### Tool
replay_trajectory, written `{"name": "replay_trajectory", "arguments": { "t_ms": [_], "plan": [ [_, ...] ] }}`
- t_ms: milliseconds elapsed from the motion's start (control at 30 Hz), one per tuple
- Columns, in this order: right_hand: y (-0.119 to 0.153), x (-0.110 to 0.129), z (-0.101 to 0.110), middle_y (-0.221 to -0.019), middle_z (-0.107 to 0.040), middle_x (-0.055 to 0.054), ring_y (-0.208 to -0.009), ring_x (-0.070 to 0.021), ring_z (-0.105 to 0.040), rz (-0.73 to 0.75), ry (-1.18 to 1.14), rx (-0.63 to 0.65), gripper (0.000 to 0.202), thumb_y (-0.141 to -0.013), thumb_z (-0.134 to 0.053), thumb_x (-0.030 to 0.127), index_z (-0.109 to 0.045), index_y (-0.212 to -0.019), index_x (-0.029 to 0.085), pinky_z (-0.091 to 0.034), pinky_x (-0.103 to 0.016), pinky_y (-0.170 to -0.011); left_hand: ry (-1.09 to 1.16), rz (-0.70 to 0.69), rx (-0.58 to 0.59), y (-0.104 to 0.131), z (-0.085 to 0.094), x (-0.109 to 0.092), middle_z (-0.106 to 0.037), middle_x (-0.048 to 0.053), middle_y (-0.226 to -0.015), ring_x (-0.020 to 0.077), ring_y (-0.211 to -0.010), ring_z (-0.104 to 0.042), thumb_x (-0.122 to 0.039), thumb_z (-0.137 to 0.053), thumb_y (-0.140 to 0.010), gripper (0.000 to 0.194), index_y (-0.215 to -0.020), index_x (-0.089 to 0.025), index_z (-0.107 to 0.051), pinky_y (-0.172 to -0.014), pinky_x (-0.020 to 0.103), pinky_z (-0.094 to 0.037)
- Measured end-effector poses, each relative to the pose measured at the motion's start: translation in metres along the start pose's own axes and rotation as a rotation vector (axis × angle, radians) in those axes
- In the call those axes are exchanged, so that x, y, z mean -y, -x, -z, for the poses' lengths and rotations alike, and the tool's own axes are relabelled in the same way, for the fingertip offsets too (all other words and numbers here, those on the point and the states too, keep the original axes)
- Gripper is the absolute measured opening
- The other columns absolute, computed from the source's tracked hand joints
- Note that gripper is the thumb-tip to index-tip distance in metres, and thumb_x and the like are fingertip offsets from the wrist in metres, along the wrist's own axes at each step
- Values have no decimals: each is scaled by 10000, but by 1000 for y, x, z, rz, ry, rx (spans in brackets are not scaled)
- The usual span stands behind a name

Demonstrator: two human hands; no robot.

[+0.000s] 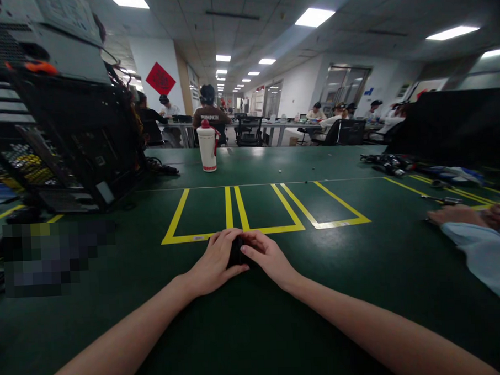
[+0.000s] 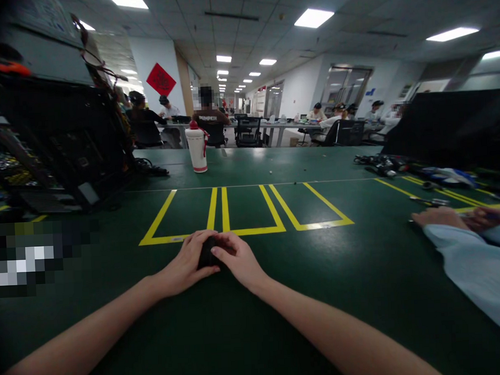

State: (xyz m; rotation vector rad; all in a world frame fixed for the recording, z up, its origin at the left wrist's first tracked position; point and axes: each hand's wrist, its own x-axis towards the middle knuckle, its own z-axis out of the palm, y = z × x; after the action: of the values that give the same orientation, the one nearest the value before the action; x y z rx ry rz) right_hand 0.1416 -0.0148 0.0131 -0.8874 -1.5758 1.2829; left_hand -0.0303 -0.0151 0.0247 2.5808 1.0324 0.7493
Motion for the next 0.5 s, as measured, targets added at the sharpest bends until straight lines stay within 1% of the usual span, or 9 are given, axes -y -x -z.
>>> {"name": "replay_trajectory", "arguments": {
  "t_ms": [100,167,333,433,500],
  "plan": [
    [2,-1,1,-1035,-555,-39,-984,-163,-528,-47,32,-12,260,-777,-522,254,-511,-1030,195,-412,-357,-892,29,-5,13,0,0,2,-345,80,-1270,254,-1177,-331,-310,-571,-771,677,-1283,-245,-134,-983,476,-279],
    [3,-1,2,-1016,-557,-37,-967,-161,-533,-52,30,-3,237,-779,-521,255,-514,-1008,191,-423,-352,-881,51,-13,27,-1,2,1,-331,84,-1284,256,-1183,-325,-297,-576,-768,699,-1291,-249,-116,-982,481,-280],
    [7,0,3,-978,-553,-24,-949,-156,-538,-21,16,21,213,-762,-544,225,-503,-969,194,-432,-352,-875,84,-40,75,-3,5,-2,-372,76,-1236,244,-1163,-349,-283,-576,-769,602,-1251,-248,-217,-987,468,-282],
    [9,3,3,-999,-536,-15,-978,-157,-528,4,24,47,259,-730,-575,182,-494,-975,210,-428,-351,-888,78,-37,40,-3,2,1,-367,84,-1236,257,-1165,-344,-283,-580,-764,606,-1250,-247,-220,-978,481,-285],
    [11,6,3,-988,-532,-8,-974,-157,-530,15,25,57,259,-724,-582,181,-494,-965,214,-430,-348,-886,67,-37,24,-3,0,2,-356,87,-1249,261,-1176,-330,-285,-580,-764,620,-1258,-246,-208,-981,484,-279]
  ]
}}
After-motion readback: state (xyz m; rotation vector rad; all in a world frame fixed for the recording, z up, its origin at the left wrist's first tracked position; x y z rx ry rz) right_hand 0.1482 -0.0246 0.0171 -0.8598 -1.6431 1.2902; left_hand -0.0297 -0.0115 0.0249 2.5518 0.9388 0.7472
